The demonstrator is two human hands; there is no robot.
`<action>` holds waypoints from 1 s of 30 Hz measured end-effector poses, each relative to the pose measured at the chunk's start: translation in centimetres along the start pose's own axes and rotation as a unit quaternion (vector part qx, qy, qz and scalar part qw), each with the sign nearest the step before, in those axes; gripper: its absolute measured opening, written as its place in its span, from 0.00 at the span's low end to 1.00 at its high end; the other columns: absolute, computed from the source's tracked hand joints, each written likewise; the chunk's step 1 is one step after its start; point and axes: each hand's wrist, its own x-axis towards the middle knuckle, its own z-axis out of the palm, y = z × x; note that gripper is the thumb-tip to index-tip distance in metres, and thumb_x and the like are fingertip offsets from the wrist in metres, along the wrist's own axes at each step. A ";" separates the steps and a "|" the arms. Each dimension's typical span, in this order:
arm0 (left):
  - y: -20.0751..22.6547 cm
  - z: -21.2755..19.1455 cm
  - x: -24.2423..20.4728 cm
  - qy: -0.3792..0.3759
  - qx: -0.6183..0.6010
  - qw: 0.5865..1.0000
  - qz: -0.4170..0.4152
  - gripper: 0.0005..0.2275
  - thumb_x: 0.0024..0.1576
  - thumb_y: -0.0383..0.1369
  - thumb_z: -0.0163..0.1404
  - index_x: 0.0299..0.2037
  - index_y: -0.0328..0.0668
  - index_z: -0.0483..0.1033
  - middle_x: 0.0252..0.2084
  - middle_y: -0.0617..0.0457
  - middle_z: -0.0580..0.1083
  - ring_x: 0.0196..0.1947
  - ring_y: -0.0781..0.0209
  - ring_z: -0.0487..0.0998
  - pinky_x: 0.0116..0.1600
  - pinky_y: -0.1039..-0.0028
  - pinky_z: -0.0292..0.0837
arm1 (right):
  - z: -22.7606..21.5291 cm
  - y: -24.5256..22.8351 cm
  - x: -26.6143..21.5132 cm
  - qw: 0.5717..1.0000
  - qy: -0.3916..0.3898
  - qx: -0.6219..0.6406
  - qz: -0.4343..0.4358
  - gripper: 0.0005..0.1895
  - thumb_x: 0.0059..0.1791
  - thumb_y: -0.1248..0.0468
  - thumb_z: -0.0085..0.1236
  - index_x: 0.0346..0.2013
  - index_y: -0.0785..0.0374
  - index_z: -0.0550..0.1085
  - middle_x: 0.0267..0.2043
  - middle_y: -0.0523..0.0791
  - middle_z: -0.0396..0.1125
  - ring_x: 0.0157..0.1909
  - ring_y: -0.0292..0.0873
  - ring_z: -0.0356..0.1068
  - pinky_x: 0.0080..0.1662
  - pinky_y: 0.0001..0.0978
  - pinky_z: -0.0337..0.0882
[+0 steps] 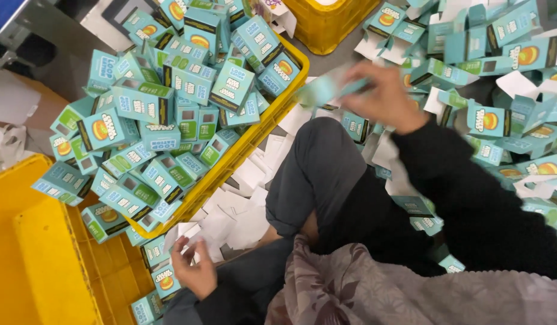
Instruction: A person sits on the floor and manually inserts white paper slips into small blue product boxes before closing them.
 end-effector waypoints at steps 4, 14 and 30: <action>3.7 2.1 -1.5 -0.028 0.036 0.993 0.105 0.25 0.49 0.27 0.63 0.57 0.28 0.70 0.51 0.39 0.74 0.48 0.47 0.77 0.56 0.62 0.74 | 8.5 -8.3 -0.1 0.985 -0.126 0.102 -0.063 0.10 0.44 0.63 0.70 0.34 0.63 0.78 0.33 0.42 0.72 0.34 0.38 0.68 0.43 0.29 0.67; 1.5 5.6 -0.8 0.130 0.007 0.967 0.218 0.42 0.35 0.28 0.73 0.63 0.28 0.64 0.57 0.31 0.69 0.60 0.30 0.71 0.69 0.47 0.63 | 20.6 -11.7 -5.7 0.907 -0.287 0.306 0.050 0.07 0.47 0.65 0.69 0.28 0.60 0.76 0.16 0.41 0.69 0.20 0.32 0.68 0.24 0.24 0.65; -13.5 11.1 -2.7 -0.018 -0.285 0.910 -0.300 0.30 0.38 0.35 0.58 0.56 0.44 0.74 0.40 0.42 0.70 0.40 0.49 0.71 0.46 0.57 0.69 | 39.8 9.6 -5.7 0.860 -0.410 -0.262 0.156 0.27 0.47 0.54 0.64 0.47 0.78 0.73 0.39 0.61 0.69 0.41 0.63 0.77 0.39 0.54 0.79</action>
